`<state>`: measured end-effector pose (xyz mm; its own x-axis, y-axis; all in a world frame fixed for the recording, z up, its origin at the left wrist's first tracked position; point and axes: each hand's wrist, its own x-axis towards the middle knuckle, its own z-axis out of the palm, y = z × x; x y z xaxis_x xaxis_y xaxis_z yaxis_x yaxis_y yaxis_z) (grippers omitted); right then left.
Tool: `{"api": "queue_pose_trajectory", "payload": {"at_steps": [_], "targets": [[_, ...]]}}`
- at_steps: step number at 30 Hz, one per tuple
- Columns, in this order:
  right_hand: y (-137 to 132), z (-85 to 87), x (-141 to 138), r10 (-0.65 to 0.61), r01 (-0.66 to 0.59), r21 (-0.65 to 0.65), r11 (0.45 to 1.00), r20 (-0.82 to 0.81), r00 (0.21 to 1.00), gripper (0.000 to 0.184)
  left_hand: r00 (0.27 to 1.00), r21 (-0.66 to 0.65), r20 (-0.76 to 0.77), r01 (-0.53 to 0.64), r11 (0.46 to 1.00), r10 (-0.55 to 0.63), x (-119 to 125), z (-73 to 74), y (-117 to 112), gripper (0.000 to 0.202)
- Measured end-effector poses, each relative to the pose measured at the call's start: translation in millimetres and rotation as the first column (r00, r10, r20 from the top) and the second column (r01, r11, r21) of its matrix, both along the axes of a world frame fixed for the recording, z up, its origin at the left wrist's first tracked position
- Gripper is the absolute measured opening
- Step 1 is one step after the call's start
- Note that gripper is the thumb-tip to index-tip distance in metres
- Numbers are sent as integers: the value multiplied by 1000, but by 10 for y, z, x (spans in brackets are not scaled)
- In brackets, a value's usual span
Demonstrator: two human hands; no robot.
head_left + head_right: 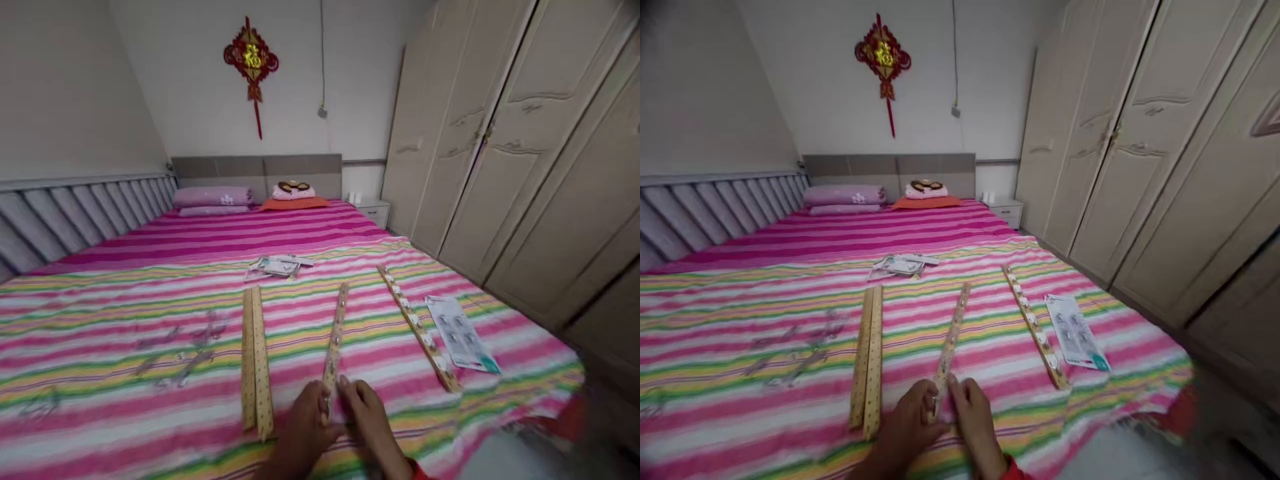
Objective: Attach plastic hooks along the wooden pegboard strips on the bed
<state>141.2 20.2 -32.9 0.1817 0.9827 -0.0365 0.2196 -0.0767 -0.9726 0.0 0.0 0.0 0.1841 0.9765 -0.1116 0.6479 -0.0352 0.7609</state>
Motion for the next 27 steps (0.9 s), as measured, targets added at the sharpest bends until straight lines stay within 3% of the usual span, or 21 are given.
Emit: {"api": "queue_pose_trajectory", "payload": {"at_steps": [3, 5, 9, 15, 19, 22, 24, 27], "targets": [[-9, 34, 99, 9, -4, 68, 998, -72, 997, 47, 999, 67, -49, 10, 998, -7, 52, -48, 74, 13], [21, 68, 99, 30, -19, 99, 995, -111, 993, 41, 999, 93, -47, 16, 996, -11, 53, -80, 118, 6], [173, 120, -57, 79, -65, 116, 991, -119, 990, 27, 996, 69, 68, 44, 997, -49, -27, -130, 199, 6], [322, 71, -197, 99, -120, 167, 979, 129, 987, 11, 953, -95, 303, 15, 995, 14, -60, -215, 330, 20], [338, 40, -121, 140, -155, 205, 966, 89, 986, 24, 801, -272, 574, -9, 962, 170, -7, -206, 391, 37], [405, 14, -63, 164, -155, 65, 986, -163, 973, 30, 610, -417, 724, 17, 909, 321, -41, -79, 469, 44], [469, -8, -36, 182, -204, -43, 978, -301, 936, 34, 484, -445, 791, 35, 895, 375, -78, 34, 541, 43], [555, -26, -6, 206, -254, -95, 962, -354, 912, 35, 377, -484, 818, 39, 874, 435, -64, 160, 616, 43]]}}
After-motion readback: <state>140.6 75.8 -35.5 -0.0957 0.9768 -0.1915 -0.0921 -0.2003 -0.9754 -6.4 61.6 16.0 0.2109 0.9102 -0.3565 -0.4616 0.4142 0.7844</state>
